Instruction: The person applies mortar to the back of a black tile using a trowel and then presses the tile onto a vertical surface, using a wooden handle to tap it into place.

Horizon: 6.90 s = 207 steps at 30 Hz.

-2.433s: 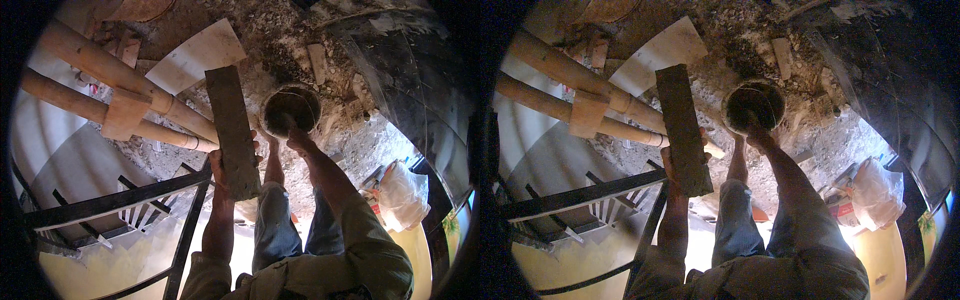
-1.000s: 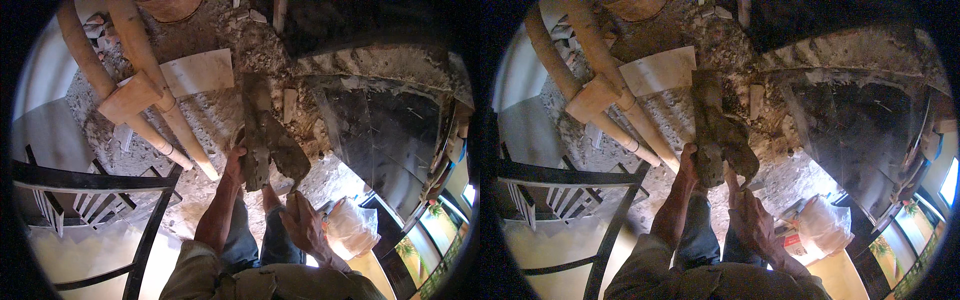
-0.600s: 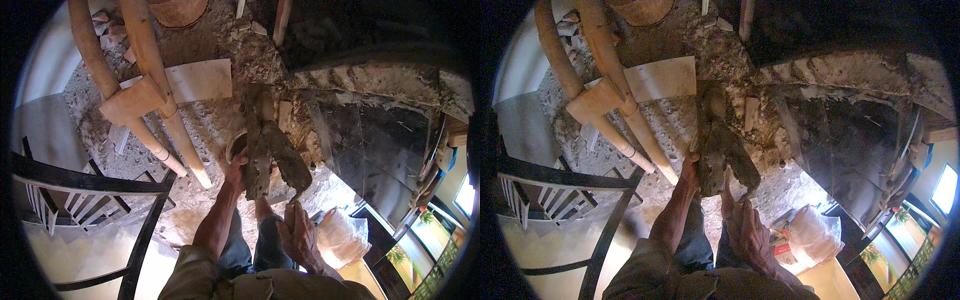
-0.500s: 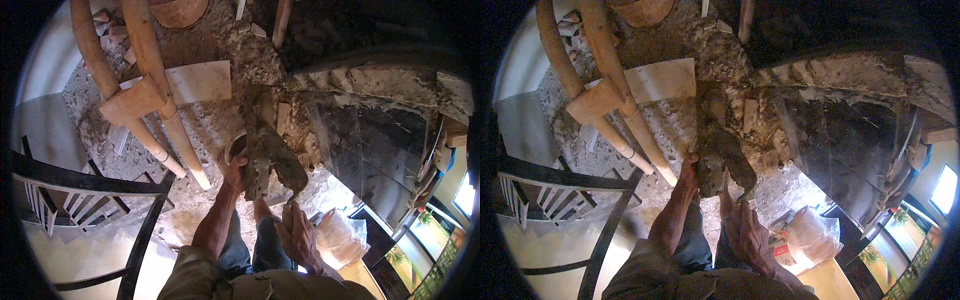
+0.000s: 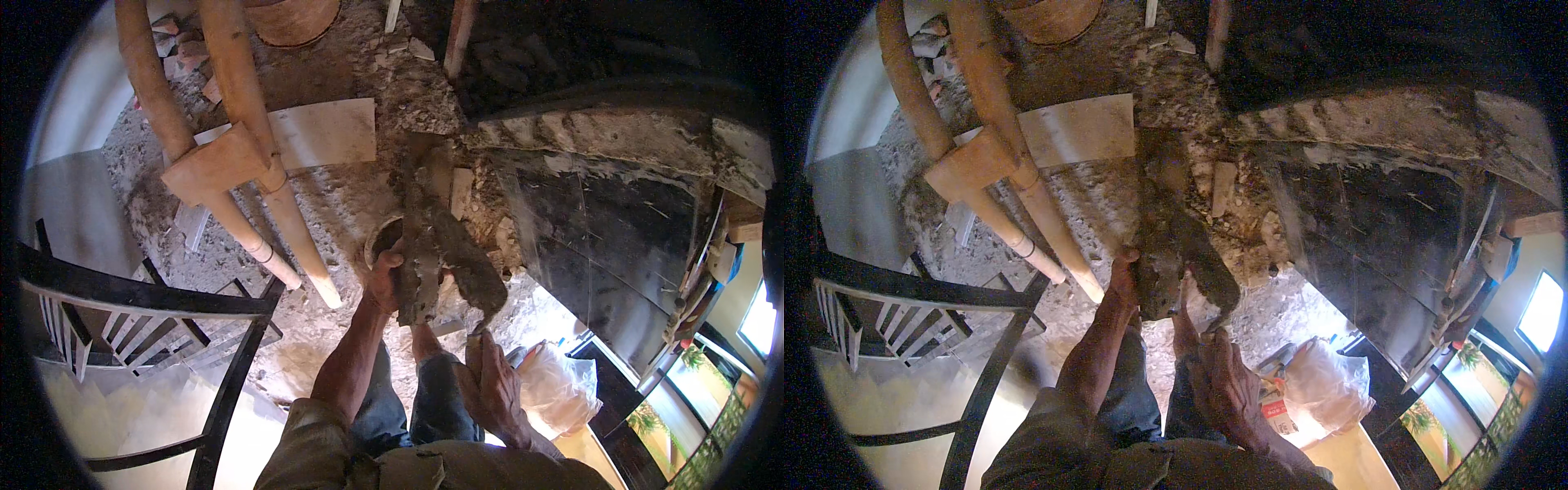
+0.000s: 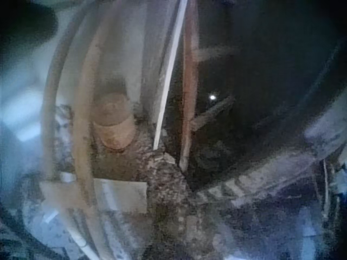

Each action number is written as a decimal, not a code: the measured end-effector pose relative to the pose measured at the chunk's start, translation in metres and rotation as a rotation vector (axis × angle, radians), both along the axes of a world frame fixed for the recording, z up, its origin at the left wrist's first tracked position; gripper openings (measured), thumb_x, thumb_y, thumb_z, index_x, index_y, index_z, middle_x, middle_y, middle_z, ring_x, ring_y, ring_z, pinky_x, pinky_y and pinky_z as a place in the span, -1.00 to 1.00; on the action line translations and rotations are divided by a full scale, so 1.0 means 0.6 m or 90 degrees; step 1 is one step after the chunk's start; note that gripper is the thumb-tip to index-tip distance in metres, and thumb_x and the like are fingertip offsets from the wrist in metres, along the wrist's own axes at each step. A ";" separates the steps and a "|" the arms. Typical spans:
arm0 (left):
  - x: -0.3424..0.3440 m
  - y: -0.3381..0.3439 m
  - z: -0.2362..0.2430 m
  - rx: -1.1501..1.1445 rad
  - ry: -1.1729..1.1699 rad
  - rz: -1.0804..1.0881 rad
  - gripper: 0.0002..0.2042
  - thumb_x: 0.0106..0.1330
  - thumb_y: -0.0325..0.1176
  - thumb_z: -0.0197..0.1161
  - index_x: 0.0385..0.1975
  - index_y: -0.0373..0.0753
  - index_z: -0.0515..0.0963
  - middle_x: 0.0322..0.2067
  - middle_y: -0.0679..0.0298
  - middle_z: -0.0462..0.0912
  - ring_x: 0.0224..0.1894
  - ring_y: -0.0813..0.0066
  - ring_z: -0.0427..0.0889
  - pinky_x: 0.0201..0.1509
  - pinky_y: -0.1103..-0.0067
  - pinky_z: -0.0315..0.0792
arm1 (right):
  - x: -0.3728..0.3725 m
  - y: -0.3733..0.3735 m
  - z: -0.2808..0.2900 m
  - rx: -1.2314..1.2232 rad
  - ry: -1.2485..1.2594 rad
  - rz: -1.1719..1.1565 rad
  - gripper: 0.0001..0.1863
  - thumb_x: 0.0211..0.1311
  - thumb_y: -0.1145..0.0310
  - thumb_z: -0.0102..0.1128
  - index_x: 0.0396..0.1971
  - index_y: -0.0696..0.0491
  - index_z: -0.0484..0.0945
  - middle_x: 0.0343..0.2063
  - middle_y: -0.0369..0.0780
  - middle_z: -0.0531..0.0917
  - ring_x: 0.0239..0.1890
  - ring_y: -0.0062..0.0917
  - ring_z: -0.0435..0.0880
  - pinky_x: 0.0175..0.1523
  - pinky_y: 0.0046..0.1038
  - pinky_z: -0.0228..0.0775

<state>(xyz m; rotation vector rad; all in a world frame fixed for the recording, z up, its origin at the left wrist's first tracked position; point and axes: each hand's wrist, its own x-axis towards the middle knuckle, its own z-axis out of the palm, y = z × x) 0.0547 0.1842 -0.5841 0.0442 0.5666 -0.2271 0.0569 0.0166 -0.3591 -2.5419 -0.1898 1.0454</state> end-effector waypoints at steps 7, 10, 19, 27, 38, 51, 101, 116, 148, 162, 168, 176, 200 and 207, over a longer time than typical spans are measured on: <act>0.009 0.008 0.019 0.027 0.003 -0.027 -0.29 0.05 -0.19 0.24 0.25 -0.30 0.24 -0.04 0.04 0.55 -0.13 0.12 0.64 0.07 0.18 0.54 | 0.038 -0.023 -0.002 0.120 -0.085 0.067 -0.41 0.12 0.36 0.31 0.09 0.30 0.30 -0.30 0.04 0.58 -0.29 -0.18 0.61 -0.21 -0.24 0.45; 0.025 0.010 0.032 -0.055 -0.045 -0.007 -0.29 0.06 -0.18 0.26 0.24 -0.33 0.24 -0.03 0.00 0.55 -0.10 0.10 0.64 0.10 0.17 0.53 | 0.086 -0.046 -0.012 0.107 -0.057 0.049 -0.45 0.08 0.34 0.37 0.03 0.25 0.39 -0.37 -0.01 0.62 -0.34 -0.28 0.65 -0.26 -0.31 0.48; -0.019 0.029 0.007 -0.182 -0.055 -0.028 -0.31 0.06 -0.17 0.30 0.20 -0.36 0.27 -0.03 -0.07 0.53 0.01 0.06 0.59 0.02 0.15 0.58 | 0.182 -0.072 0.019 0.088 -0.047 0.327 -0.49 -0.05 0.38 0.42 -0.05 0.12 0.45 -0.49 -0.14 0.58 -0.48 -0.24 0.62 -0.40 -0.28 0.46; 0.011 0.052 0.063 -0.129 -0.045 -0.039 -0.25 0.04 -0.17 0.30 0.25 -0.34 0.22 -0.01 -0.08 0.52 0.00 0.03 0.59 0.01 0.18 0.59 | 0.231 -0.075 0.020 0.084 -0.054 0.398 -0.66 0.03 0.33 0.31 -0.17 0.09 0.50 -0.28 -0.25 0.55 -0.36 -0.44 0.58 -0.44 -0.39 0.53; -0.005 0.051 0.052 -0.198 -0.060 -0.093 -0.18 -0.06 -0.22 0.31 0.26 -0.48 0.22 0.12 -0.18 0.45 0.01 0.01 0.60 0.05 0.22 0.56 | 0.265 -0.098 0.027 0.067 -0.046 0.262 -0.48 -0.06 0.39 0.44 -0.04 0.10 0.46 -0.46 -0.12 0.57 -0.46 -0.20 0.61 -0.38 -0.29 0.41; -0.027 0.069 0.040 -0.230 -0.042 -0.100 -0.23 -0.04 -0.27 0.33 0.21 -0.54 0.25 -0.02 -0.21 0.54 -0.10 0.00 0.65 -0.05 0.23 0.61 | 0.292 -0.102 0.039 0.056 -0.025 0.234 -0.51 0.00 0.31 0.41 -0.03 0.07 0.49 -0.39 -0.11 0.59 -0.38 -0.15 0.61 -0.29 -0.26 0.49; -0.092 0.132 0.052 -0.227 0.005 -0.041 -0.16 0.18 -0.07 0.27 0.37 -0.32 0.01 0.22 -0.20 0.28 0.16 -0.02 0.46 0.13 0.07 0.49 | 0.048 -0.170 -0.399 0.250 0.517 -0.140 -0.69 0.23 0.17 0.27 -0.29 0.14 0.54 -0.54 -0.26 0.54 -0.52 -0.61 0.51 -0.41 -0.48 0.40; -0.090 0.066 0.152 -0.271 -0.090 0.034 -0.30 0.33 -0.06 0.17 0.35 -0.29 0.09 0.30 -0.11 0.18 0.22 0.01 0.33 0.11 0.01 0.44 | -0.084 -0.087 -0.385 0.010 0.036 -0.078 -0.47 0.16 0.18 0.21 0.04 0.18 0.36 -0.34 0.04 0.55 -0.25 -0.06 0.60 -0.18 -0.08 0.46; -0.011 -0.148 0.765 -0.404 -0.284 -0.232 -0.36 0.47 0.01 -0.11 0.38 -0.30 0.00 0.26 -0.32 0.13 0.17 -0.16 0.34 0.11 0.05 0.50 | 0.045 -0.142 0.390 1.270 0.327 -0.431 -0.40 0.09 0.16 0.41 0.03 0.20 0.43 -0.42 -0.27 0.64 -0.49 -0.70 0.59 -0.33 -0.57 0.50; 0.096 -0.169 0.800 -0.011 -0.424 -0.610 -0.32 0.44 0.07 -0.09 0.38 -0.29 0.02 0.30 -0.16 0.15 0.30 -0.09 0.27 0.12 0.12 0.50 | 0.102 -0.206 0.483 1.382 -0.066 -0.526 -0.30 -0.09 0.10 0.47 0.00 0.23 0.45 -0.15 -0.13 0.61 -0.18 -0.39 0.63 -0.08 -0.33 0.53; 0.057 -0.112 0.675 0.162 -0.353 -0.416 -0.38 0.41 0.13 -0.08 0.30 -0.21 0.21 0.19 -0.10 0.38 0.23 0.01 0.39 0.09 0.15 0.47 | 0.186 -0.269 0.474 1.389 -0.142 -0.518 -0.26 -0.08 0.19 0.49 0.09 0.19 0.38 -0.05 -0.12 0.57 -0.01 -0.33 0.58 0.10 -0.28 0.46; 0.095 -0.102 0.659 0.308 -0.212 -0.270 -0.37 0.42 0.18 -0.17 0.40 0.02 0.04 0.27 -0.11 0.26 0.22 -0.02 0.38 0.15 0.05 0.39 | 0.294 -0.333 0.474 0.933 -0.458 -0.594 -0.37 -0.13 0.36 0.51 -0.01 0.21 0.45 -0.14 -0.16 0.62 -0.15 -0.46 0.60 0.01 -0.40 0.45; 0.399 -0.297 0.612 0.181 -0.153 -0.139 -0.54 0.45 -0.15 0.01 0.26 -0.20 0.22 0.10 -0.06 0.46 0.13 0.07 0.49 0.21 0.12 0.39 | 0.406 -0.318 0.446 0.625 -0.670 -0.423 -0.44 -0.14 0.45 0.51 -0.07 0.18 0.49 -0.20 -0.21 0.64 -0.14 -0.50 0.59 0.04 -0.41 0.44; 0.428 -0.324 0.584 0.176 -0.171 -0.150 -0.64 0.45 -0.25 -0.03 0.09 -0.40 0.36 0.07 -0.01 0.49 0.15 0.10 0.46 0.27 0.15 0.36 | 0.436 -0.308 0.431 0.589 -0.639 -0.379 -0.26 -0.20 0.47 0.54 0.07 0.18 0.35 -0.12 -0.17 0.59 -0.10 -0.43 0.59 0.03 -0.40 0.44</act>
